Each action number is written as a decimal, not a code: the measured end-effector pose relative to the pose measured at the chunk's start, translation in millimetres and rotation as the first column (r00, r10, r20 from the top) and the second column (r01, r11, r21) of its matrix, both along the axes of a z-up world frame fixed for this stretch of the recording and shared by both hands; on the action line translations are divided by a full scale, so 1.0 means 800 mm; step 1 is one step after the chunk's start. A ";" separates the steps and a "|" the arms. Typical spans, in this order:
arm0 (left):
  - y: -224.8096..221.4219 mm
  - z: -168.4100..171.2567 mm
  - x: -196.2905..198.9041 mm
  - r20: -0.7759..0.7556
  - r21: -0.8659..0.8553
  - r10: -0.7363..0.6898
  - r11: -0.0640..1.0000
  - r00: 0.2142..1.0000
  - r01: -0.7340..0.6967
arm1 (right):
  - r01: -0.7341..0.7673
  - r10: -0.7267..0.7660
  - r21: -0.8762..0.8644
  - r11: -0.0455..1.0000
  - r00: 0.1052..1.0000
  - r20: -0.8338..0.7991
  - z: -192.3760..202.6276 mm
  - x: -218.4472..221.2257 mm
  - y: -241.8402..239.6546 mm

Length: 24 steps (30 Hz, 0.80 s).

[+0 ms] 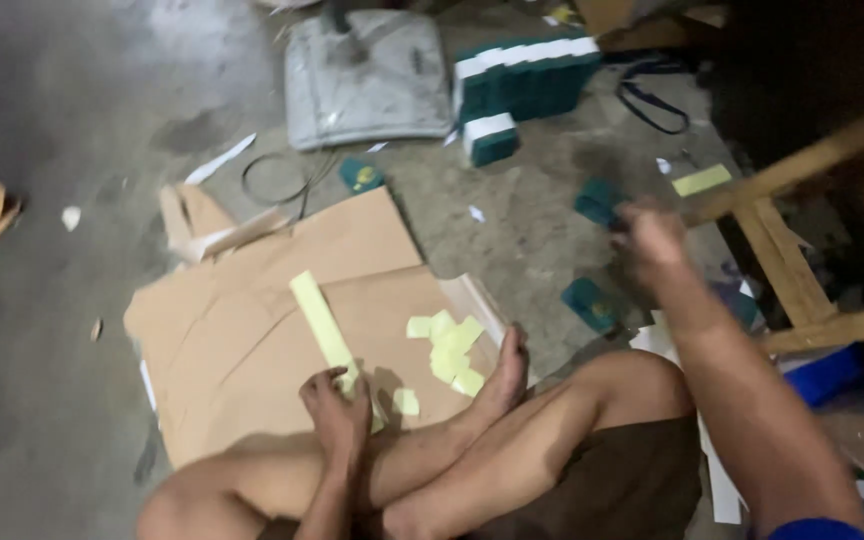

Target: Applying labels to small green boxes while sitting on the floor.

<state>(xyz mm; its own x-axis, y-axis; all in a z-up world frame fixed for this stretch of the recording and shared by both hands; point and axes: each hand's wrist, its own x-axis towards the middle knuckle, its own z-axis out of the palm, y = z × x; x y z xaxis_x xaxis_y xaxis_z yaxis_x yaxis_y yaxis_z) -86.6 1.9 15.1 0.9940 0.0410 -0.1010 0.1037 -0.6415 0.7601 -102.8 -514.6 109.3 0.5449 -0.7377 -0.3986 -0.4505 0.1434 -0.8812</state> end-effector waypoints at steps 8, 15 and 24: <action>-0.159 0.055 0.031 0.010 -0.132 -0.354 0.926 0.935 0.352 | 0.326 -0.424 0.479 0.815 0.899 0.110 -0.175 -0.012 -0.214; -0.403 0.014 0.134 -0.092 -0.278 -0.628 0.761 0.773 0.586 | 0.162 -0.129 0.131 0.978 0.965 -0.228 -0.075 0.039 -0.127; -0.642 -0.116 0.213 -0.238 -0.543 -0.693 0.676 0.680 0.498 | 0.121 -0.107 0.164 0.979 0.990 -0.095 -0.112 0.057 -0.136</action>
